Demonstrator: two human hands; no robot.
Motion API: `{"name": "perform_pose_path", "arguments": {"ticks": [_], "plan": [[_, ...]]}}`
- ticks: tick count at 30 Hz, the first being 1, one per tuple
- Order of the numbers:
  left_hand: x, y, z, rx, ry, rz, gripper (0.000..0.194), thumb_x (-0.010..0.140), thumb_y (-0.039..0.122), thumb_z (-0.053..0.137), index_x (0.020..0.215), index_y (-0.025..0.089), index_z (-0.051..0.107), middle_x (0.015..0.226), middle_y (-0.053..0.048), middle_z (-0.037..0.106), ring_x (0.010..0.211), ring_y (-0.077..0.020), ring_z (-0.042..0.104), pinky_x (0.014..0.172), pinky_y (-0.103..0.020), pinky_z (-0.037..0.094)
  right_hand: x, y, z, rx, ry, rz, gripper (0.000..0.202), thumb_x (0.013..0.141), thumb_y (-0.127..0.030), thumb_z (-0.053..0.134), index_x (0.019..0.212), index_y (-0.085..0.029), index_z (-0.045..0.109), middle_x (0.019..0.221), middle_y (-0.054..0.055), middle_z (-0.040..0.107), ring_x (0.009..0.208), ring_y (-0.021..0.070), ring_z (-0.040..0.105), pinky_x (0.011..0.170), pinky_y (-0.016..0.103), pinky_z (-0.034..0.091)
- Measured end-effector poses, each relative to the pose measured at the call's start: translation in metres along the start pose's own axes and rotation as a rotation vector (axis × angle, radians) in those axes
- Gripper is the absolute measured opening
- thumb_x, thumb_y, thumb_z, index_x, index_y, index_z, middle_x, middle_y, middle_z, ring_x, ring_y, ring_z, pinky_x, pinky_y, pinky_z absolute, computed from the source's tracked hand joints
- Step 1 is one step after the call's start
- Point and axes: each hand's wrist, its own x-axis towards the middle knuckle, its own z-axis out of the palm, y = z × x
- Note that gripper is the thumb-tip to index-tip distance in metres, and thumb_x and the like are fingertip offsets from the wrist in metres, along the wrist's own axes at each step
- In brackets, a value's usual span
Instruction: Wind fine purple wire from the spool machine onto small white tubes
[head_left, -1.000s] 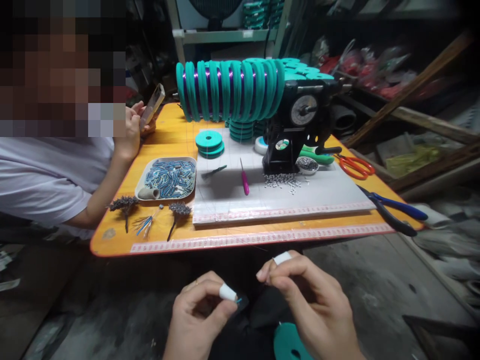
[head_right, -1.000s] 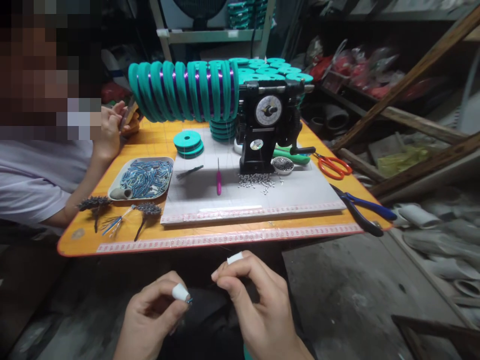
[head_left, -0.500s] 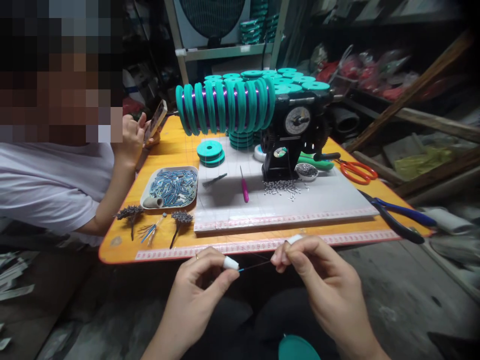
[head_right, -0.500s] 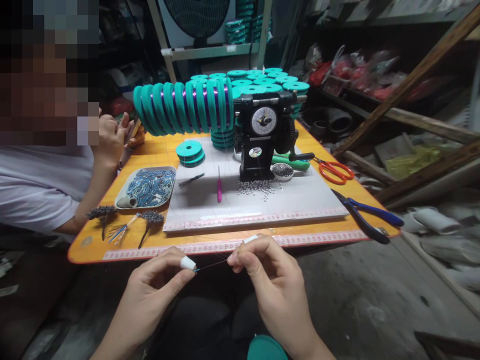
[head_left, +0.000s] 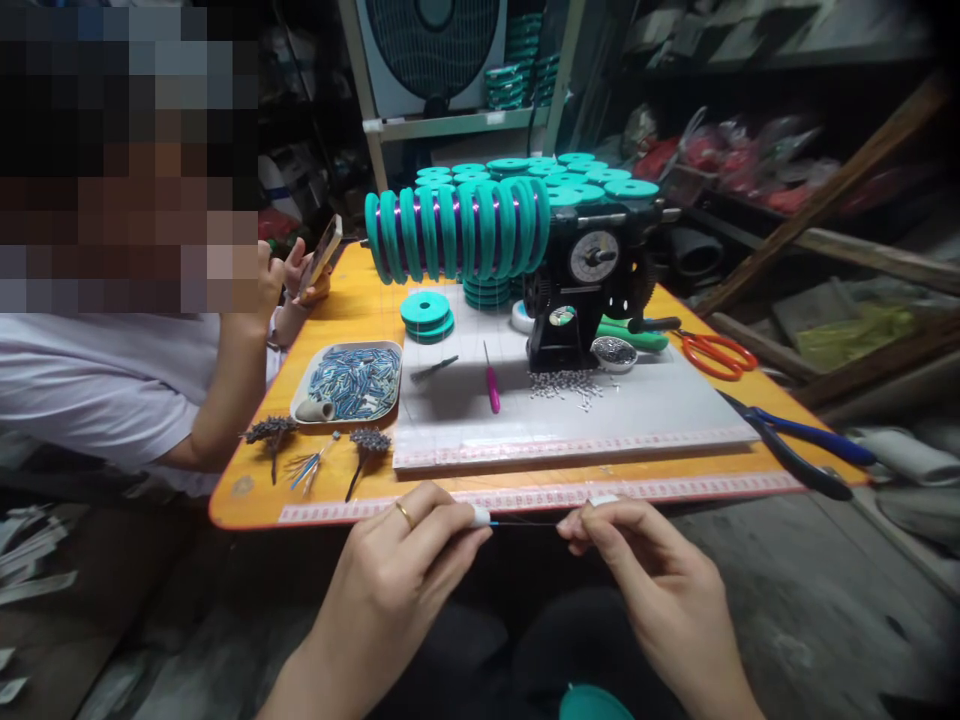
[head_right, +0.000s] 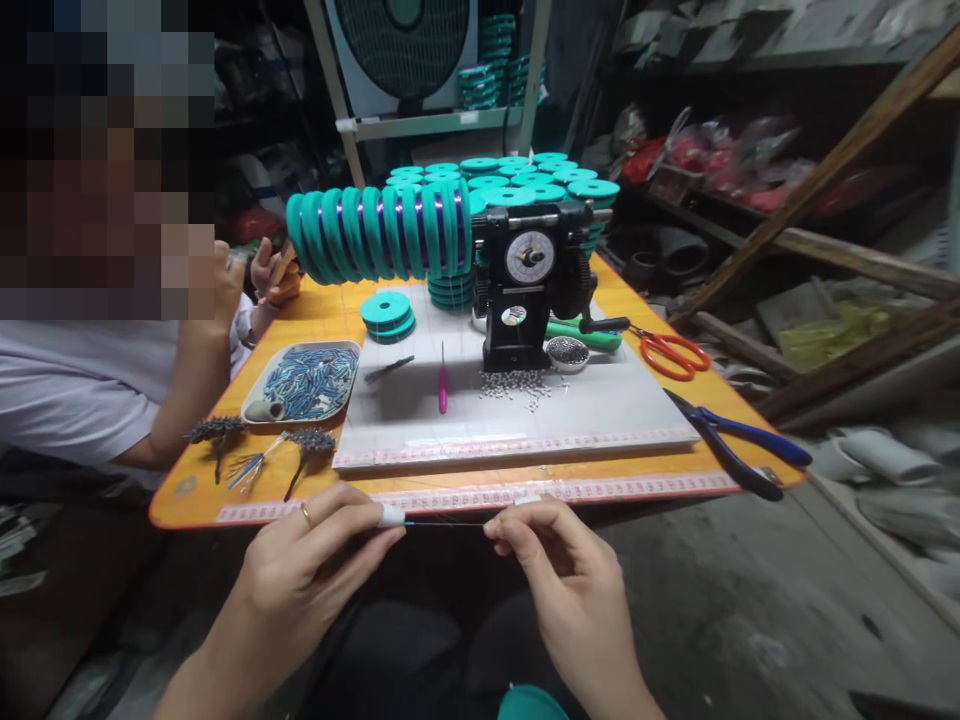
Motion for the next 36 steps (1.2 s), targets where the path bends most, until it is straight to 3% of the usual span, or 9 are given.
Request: {"name": "perform_pose_path", "arguments": {"ticks": [6,10,12,15,17,23,26,30,36], "plan": [[0.025,-0.017,-0.006,0.028,0.049,-0.004,0.008,0.084,0.008,0.064,0.090,0.013,0.063,0.082,0.000,0.061,0.070,-0.0013,0.056,0.069,-0.009,0.045,0.025,-0.009,0.010,-0.132,-0.025,-0.205,0.009,0.097,-0.021,0.054,0.093,-0.023,0.061,0.091,-0.001,0.072,0.088,0.0100,0.070,0.077,0.017,0.057],[0.038,-0.032,-0.008,0.085,0.040,0.040,0.007,0.085,0.011,0.064,0.091,0.014,0.063,0.084,0.000,0.061,0.070,-0.0016,0.057,0.069,-0.011,0.045,0.041,-0.015,0.022,-0.238,-0.109,-0.300,0.008,0.100,-0.020,0.047,0.097,-0.022,0.054,0.095,0.001,0.070,0.090,0.0110,0.070,0.074,0.020,0.058],[0.041,-0.039,-0.006,0.107,-0.006,0.058,0.004,0.086,0.013,0.063,0.090,0.015,0.063,0.082,0.001,0.062,0.071,-0.0032,0.058,0.066,-0.013,0.045,0.049,-0.015,0.026,-0.300,-0.173,-0.381,0.007,0.100,-0.019,0.047,0.096,-0.021,0.053,0.092,-0.001,0.069,0.087,0.0109,0.069,0.088,0.028,0.057],[0.042,-0.049,-0.001,0.149,-0.075,0.072,0.003,0.088,0.018,0.060,0.090,0.017,0.063,0.083,0.000,0.064,0.071,-0.0064,0.061,0.062,-0.016,0.046,0.061,-0.007,0.024,-0.413,-0.219,-0.503,0.008,0.099,-0.015,0.048,0.094,-0.018,0.053,0.088,-0.001,0.067,0.085,0.0114,0.068,0.116,0.047,0.035],[0.042,-0.053,0.002,0.186,-0.125,0.078,0.006,0.090,0.020,0.058,0.092,0.018,0.063,0.085,0.000,0.064,0.071,-0.0083,0.062,0.063,-0.018,0.048,0.067,0.000,0.017,-0.500,-0.185,-0.548,0.007,0.098,-0.013,0.049,0.095,-0.016,0.055,0.089,0.001,0.067,0.090,0.0141,0.068,0.119,0.052,0.028],[0.048,-0.052,0.004,0.356,-0.240,0.171,0.012,0.092,0.021,0.051,0.088,0.020,0.063,0.080,-0.001,0.063,0.068,-0.0132,0.065,0.057,-0.024,0.050,0.066,-0.003,-0.006,-0.773,-0.021,-0.590,0.016,0.095,-0.013,0.053,0.105,-0.012,0.066,0.111,0.013,0.066,0.119,0.0317,0.053,0.103,0.055,0.038],[0.050,-0.052,0.004,0.378,-0.245,0.216,0.011,0.091,0.020,0.053,0.087,0.020,0.062,0.077,0.000,0.062,0.065,-0.0131,0.064,0.055,-0.024,0.049,0.051,-0.018,0.002,-0.888,0.090,-0.582,0.026,0.095,-0.016,0.053,0.118,-0.015,0.066,0.100,0.014,0.065,0.100,0.0298,0.056,0.081,0.045,0.046],[0.048,-0.053,0.007,0.383,-0.246,0.205,0.011,0.092,0.022,0.052,0.087,0.021,0.061,0.078,0.001,0.063,0.065,-0.0128,0.064,0.055,-0.023,0.048,0.029,-0.023,0.029,-0.746,-0.091,-0.605,0.032,0.096,-0.014,0.050,0.125,-0.010,0.062,0.073,0.005,0.065,0.065,0.0177,0.057,0.061,0.031,0.041],[0.046,-0.052,0.011,0.413,-0.231,0.190,0.009,0.092,0.024,0.053,0.089,0.021,0.062,0.078,0.001,0.063,0.066,-0.0137,0.064,0.055,-0.024,0.047,0.023,-0.010,0.048,-0.844,-0.145,-0.601,0.039,0.095,-0.011,0.042,0.129,-0.003,0.059,0.070,0.005,0.069,0.058,0.0167,0.062,0.056,0.031,0.037]]}}
